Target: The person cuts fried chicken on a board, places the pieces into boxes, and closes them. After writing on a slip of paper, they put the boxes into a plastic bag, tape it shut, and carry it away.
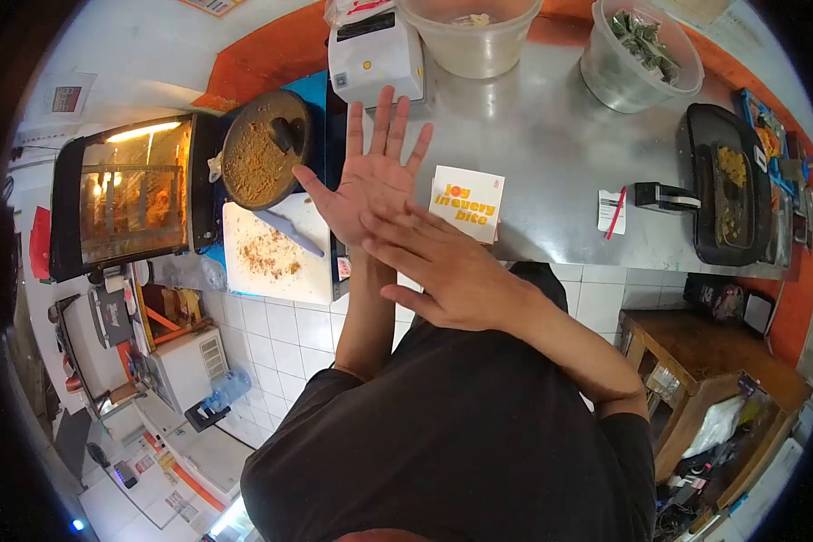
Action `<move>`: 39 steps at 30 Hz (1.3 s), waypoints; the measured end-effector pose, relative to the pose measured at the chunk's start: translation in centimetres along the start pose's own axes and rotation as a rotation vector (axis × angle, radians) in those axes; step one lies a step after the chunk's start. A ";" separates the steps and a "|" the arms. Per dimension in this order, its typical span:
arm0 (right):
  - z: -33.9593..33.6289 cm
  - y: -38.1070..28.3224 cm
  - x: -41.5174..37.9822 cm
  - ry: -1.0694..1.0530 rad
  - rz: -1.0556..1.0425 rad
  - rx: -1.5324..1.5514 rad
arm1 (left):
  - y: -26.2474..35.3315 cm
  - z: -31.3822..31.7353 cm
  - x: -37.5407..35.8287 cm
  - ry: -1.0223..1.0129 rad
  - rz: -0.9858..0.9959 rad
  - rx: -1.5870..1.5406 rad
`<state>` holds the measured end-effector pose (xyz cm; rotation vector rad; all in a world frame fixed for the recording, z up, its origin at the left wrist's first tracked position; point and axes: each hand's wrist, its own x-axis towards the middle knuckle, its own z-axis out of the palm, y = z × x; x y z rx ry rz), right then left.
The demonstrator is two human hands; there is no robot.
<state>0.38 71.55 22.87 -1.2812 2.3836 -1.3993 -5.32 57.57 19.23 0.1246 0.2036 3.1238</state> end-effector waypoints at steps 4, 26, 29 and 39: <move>-1.1 1.8 -1.8 0.219 0.117 0.161 | 1.0 -1.0 -0.6 0.058 0.010 -0.006; -0.4 27.4 -29.4 1.139 1.203 -0.551 | -0.3 -16.4 -6.8 0.400 -0.744 0.719; -1.9 28.3 -32.0 0.993 1.378 -0.453 | -0.4 -17.2 -6.8 0.379 -0.702 0.738; -4.2 26.9 -29.6 0.646 1.344 -0.599 | 1.7 -16.1 -5.4 0.570 -0.432 1.394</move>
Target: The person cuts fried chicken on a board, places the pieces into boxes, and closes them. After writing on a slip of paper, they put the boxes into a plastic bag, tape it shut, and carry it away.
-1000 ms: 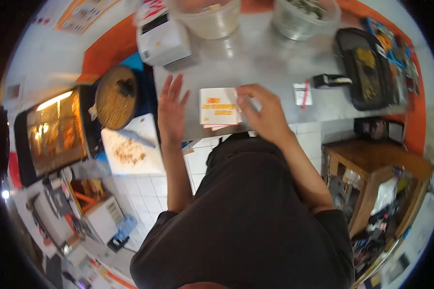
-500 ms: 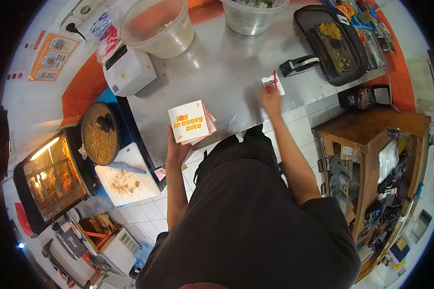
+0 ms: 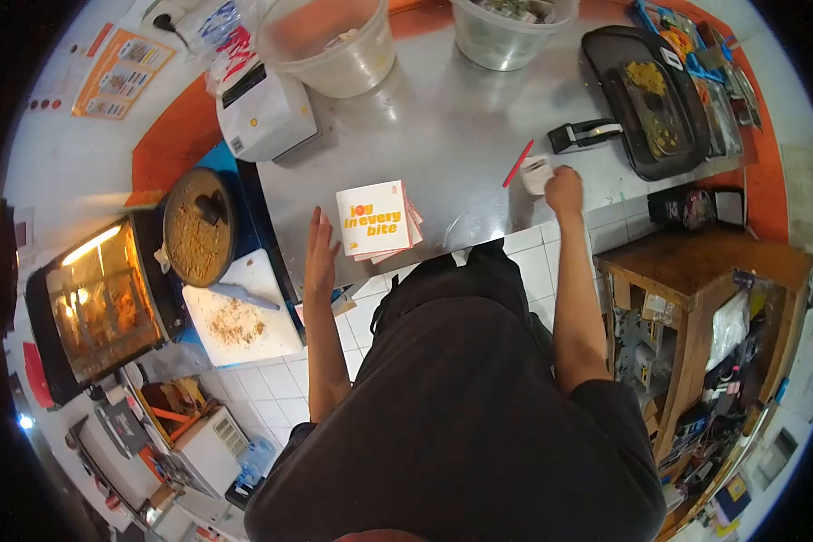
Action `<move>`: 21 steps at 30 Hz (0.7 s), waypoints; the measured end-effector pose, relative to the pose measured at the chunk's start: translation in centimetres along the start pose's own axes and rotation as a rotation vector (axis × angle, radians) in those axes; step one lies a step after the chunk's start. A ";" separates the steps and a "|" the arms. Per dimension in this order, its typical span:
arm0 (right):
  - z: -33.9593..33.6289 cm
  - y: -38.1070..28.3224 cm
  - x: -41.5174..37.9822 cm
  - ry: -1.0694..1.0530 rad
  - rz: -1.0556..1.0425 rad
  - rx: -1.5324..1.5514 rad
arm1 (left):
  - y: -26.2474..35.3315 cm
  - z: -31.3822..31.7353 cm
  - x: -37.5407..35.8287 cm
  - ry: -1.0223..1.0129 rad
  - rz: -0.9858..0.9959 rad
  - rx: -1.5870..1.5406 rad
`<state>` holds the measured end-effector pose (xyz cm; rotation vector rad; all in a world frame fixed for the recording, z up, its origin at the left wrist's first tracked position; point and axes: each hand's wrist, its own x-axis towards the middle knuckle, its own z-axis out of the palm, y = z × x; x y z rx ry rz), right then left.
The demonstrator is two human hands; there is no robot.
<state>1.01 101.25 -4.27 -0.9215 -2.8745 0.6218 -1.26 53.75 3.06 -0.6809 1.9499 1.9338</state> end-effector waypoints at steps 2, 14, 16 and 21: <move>-4.4 -3.3 -1.6 0.085 -0.120 0.108 | 2.8 0.5 -1.0 0.082 0.327 0.244; -7.4 -25.3 -14.6 -0.806 -0.287 0.765 | 9.3 4.6 -6.4 -0.061 0.708 0.705; -8.2 -25.2 -14.3 -0.819 -0.284 0.730 | 8.1 4.2 -5.8 0.016 0.829 0.960; -6.2 -19.1 -8.8 -0.481 -0.031 0.803 | 6.6 3.9 -4.5 -0.093 0.900 0.905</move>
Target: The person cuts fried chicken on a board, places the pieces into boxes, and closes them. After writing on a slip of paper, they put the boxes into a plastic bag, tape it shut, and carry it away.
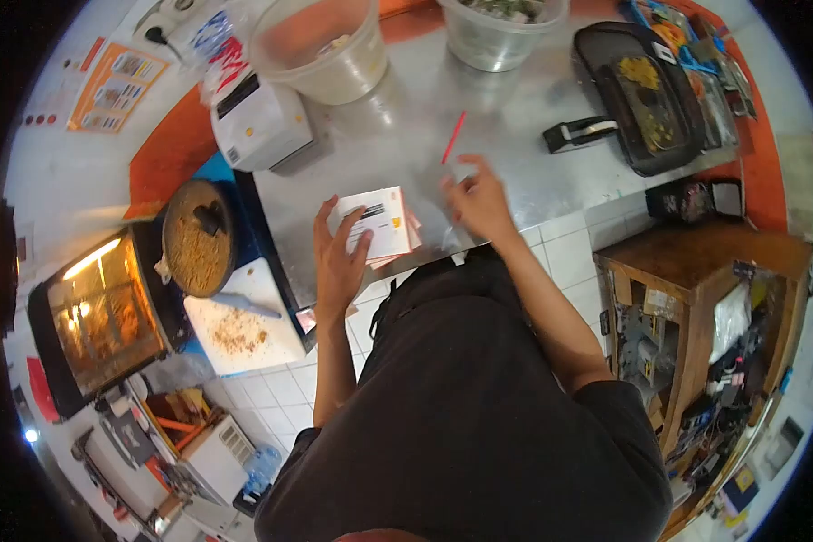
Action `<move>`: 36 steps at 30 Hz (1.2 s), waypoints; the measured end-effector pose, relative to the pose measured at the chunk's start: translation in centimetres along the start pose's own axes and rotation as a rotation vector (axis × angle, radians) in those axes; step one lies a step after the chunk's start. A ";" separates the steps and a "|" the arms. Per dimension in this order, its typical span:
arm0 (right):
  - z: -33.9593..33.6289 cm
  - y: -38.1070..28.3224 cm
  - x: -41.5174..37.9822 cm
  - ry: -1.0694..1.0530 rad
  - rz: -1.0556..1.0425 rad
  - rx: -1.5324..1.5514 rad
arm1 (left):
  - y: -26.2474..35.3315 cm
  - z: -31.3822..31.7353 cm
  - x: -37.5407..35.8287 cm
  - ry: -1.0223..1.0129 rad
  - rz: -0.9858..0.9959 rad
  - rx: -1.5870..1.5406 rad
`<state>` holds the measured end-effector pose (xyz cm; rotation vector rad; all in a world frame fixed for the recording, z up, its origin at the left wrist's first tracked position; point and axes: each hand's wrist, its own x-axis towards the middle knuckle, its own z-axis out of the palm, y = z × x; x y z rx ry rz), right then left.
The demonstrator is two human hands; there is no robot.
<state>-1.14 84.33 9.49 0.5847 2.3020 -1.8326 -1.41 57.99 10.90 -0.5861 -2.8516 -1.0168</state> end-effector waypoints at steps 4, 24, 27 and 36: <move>-7.4 13.0 8.8 0.746 0.001 0.361 | 0.0 -0.3 0.2 -0.042 -0.004 -0.034; -18.1 13.5 10.1 0.423 0.145 0.326 | 0.3 -0.2 1.0 -0.088 -0.046 -0.129; -17.0 12.6 10.1 0.538 0.174 0.549 | 0.3 -0.2 1.1 -0.096 -0.056 -0.166; -10.9 16.2 9.2 0.803 -0.085 0.416 | 0.5 -0.4 0.9 -0.114 -0.070 -0.134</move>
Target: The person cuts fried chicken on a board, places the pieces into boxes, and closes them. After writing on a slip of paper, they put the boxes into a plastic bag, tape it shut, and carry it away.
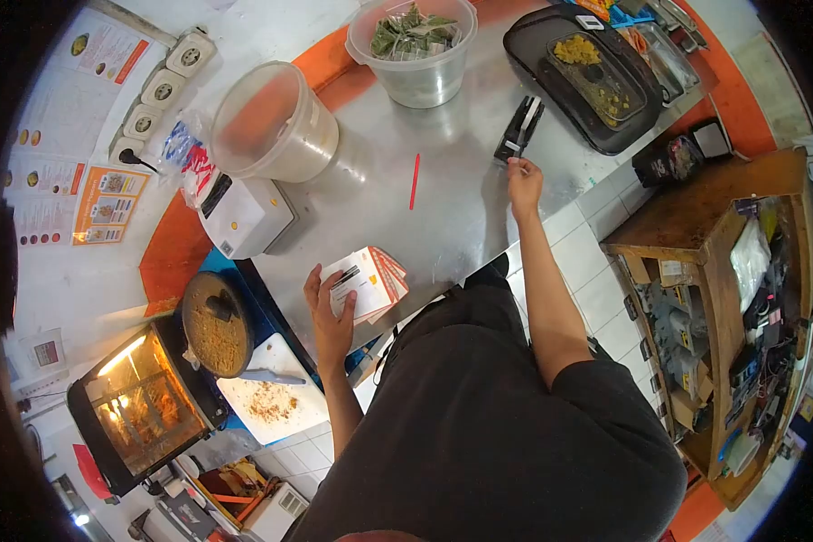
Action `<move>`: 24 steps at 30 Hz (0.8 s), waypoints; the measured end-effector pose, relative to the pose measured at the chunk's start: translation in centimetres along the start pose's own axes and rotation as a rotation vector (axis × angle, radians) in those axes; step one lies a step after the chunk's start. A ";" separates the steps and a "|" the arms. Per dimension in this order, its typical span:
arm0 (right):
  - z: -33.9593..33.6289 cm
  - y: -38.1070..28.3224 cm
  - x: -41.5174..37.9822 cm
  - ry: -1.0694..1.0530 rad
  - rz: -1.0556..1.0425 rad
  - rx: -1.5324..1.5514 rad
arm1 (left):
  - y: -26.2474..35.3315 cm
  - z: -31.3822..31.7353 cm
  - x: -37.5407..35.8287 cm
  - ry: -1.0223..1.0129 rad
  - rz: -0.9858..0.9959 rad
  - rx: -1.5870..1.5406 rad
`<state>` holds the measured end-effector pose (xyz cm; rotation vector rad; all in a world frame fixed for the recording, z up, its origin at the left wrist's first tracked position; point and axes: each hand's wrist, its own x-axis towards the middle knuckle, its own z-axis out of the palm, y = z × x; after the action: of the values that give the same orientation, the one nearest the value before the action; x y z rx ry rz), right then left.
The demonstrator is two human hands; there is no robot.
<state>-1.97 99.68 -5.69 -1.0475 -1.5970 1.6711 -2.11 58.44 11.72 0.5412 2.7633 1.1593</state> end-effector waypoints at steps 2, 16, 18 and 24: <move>0.9 0.2 -0.7 0.049 0.038 -0.045 | -0.1 0.2 -0.1 0.007 -0.001 0.016; 2.6 -3.5 -2.6 -0.523 0.322 -0.247 | -1.0 0.5 0.2 0.069 -0.037 -0.083; 4.4 -8.0 -7.6 -0.891 0.051 -0.407 | -0.8 0.5 -0.7 0.077 -0.064 -0.127; 10.3 -16.6 -20.2 -1.352 -0.437 -0.664 | -1.6 0.8 -0.5 0.117 0.047 -0.157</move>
<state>-2.04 78.86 13.21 0.4631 -3.0354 1.5554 -1.91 57.77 10.00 0.5400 2.7349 1.4480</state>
